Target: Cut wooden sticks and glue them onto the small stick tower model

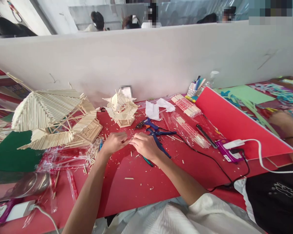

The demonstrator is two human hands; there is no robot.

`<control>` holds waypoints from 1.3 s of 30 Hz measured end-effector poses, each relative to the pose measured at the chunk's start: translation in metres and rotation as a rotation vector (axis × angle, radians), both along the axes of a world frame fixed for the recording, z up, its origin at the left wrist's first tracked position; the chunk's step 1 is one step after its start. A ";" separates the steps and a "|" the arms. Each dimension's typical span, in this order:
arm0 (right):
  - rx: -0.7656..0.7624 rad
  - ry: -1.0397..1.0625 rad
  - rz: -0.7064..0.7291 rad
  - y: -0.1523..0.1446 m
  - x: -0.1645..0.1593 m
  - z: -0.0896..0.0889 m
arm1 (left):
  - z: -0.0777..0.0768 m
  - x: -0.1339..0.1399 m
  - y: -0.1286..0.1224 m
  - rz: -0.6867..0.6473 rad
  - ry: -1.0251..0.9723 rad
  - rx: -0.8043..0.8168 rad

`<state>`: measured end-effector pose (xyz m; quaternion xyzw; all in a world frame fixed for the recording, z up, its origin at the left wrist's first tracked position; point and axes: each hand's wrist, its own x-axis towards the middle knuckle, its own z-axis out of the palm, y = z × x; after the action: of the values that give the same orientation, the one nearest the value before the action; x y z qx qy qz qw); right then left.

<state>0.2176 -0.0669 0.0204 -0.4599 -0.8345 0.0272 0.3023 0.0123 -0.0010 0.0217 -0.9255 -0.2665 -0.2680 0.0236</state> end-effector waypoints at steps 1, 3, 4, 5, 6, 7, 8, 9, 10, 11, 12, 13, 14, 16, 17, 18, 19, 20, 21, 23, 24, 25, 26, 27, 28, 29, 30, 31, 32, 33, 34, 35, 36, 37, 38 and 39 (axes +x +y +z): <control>-0.035 -0.026 -0.017 0.000 -0.001 0.000 | 0.000 0.000 0.000 0.007 0.039 0.009; -0.075 -0.067 -0.052 -0.001 -0.003 0.001 | 0.001 0.001 -0.002 0.008 0.104 0.030; -0.087 -0.084 -0.065 -0.001 -0.004 0.001 | 0.001 0.002 -0.003 0.001 0.134 0.044; -0.100 -0.098 -0.077 -0.001 -0.005 0.002 | 0.002 0.002 -0.004 -0.011 0.165 0.061; -0.115 -0.111 -0.088 -0.001 -0.006 0.003 | 0.003 0.003 -0.005 -0.026 0.200 0.082; -0.133 -0.124 -0.095 -0.002 -0.007 0.003 | 0.004 0.004 -0.006 -0.044 0.238 0.104; -0.154 -0.137 -0.100 -0.002 -0.007 0.004 | 0.006 0.005 -0.008 -0.062 0.277 0.127; -0.178 -0.151 -0.099 -0.002 -0.008 0.005 | 0.007 0.005 -0.009 -0.077 0.312 0.146; -0.202 -0.163 -0.094 -0.003 -0.008 0.006 | 0.008 0.006 -0.009 -0.089 0.341 0.160; -0.224 -0.170 -0.086 -0.003 -0.008 0.006 | 0.009 0.007 -0.010 -0.097 0.361 0.170; -0.242 -0.170 -0.077 -0.003 -0.007 0.006 | 0.010 0.007 -0.011 -0.102 0.374 0.178; -0.255 -0.163 -0.069 -0.003 -0.006 0.006 | 0.011 0.007 -0.011 -0.105 0.378 0.181; -0.260 -0.148 -0.066 -0.002 -0.005 0.006 | 0.013 0.006 -0.011 -0.102 0.372 0.181; -0.249 -0.101 -0.072 -0.002 -0.003 0.005 | 0.016 0.003 -0.010 -0.051 0.318 0.170; -0.236 -0.071 -0.077 -0.001 -0.001 0.005 | 0.017 0.000 -0.010 0.008 0.270 0.159; -0.220 -0.038 -0.080 -0.001 0.001 0.006 | 0.018 -0.004 -0.009 0.086 0.215 0.144; -0.204 -0.004 -0.082 -0.001 0.003 0.007 | 0.019 -0.009 -0.008 0.173 0.157 0.129; -0.189 0.027 -0.084 -0.001 0.006 0.008 | 0.020 -0.014 -0.006 0.257 0.110 0.112; -0.174 0.053 -0.089 -0.001 0.009 0.010 | 0.020 -0.019 -0.005 0.319 0.079 0.093; -0.148 0.087 -0.106 -0.001 0.015 0.013 | 0.019 -0.029 -0.001 0.371 0.059 0.049; -0.137 0.096 -0.116 -0.002 0.018 0.015 | 0.019 -0.033 0.000 0.375 0.060 0.024; -0.127 0.102 -0.125 -0.002 0.021 0.016 | 0.018 -0.037 0.002 0.373 0.061 -0.004; -0.121 0.104 -0.133 -0.002 0.024 0.017 | 0.018 -0.039 0.002 0.372 0.059 -0.031; -0.118 0.102 -0.142 -0.001 0.028 0.017 | 0.018 -0.041 0.003 0.372 0.052 -0.057; -0.118 0.093 -0.152 -0.001 0.031 0.018 | 0.018 -0.041 0.003 0.374 0.040 -0.085; -0.122 0.078 -0.166 0.000 0.034 0.018 | 0.018 -0.041 0.003 0.378 0.028 -0.113; -0.131 0.055 -0.182 0.001 0.037 0.018 | 0.019 -0.041 0.002 0.385 0.020 -0.141; -0.144 0.027 -0.198 0.003 0.040 0.018 | 0.019 -0.041 0.002 0.394 0.021 -0.169; -0.162 -0.006 -0.211 0.004 0.042 0.019 | 0.020 -0.041 0.002 0.407 0.034 -0.193; -0.183 -0.042 -0.220 0.005 0.045 0.019 | 0.020 -0.041 0.003 0.423 0.058 -0.212; -0.205 -0.076 -0.221 0.006 0.047 0.019 | 0.019 -0.042 0.004 0.437 0.092 -0.226; -0.224 -0.109 -0.212 0.006 0.048 0.019 | 0.018 -0.042 0.005 0.448 0.127 -0.232; -0.240 -0.138 -0.195 0.006 0.048 0.019 | 0.016 -0.043 0.007 0.453 0.157 -0.233; -0.251 -0.165 -0.172 0.005 0.047 0.018 | 0.015 -0.044 0.009 0.450 0.181 -0.228; -0.258 -0.189 -0.147 0.004 0.045 0.017 | 0.013 -0.044 0.010 0.442 0.199 -0.220; -0.264 -0.212 -0.125 0.003 0.043 0.016 | 0.010 -0.043 0.012 0.430 0.217 -0.213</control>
<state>0.2603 -0.0642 0.0367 -0.5470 -0.8206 0.0688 0.1508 -0.0312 0.0107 0.0322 -0.8682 -0.4797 -0.1263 0.0107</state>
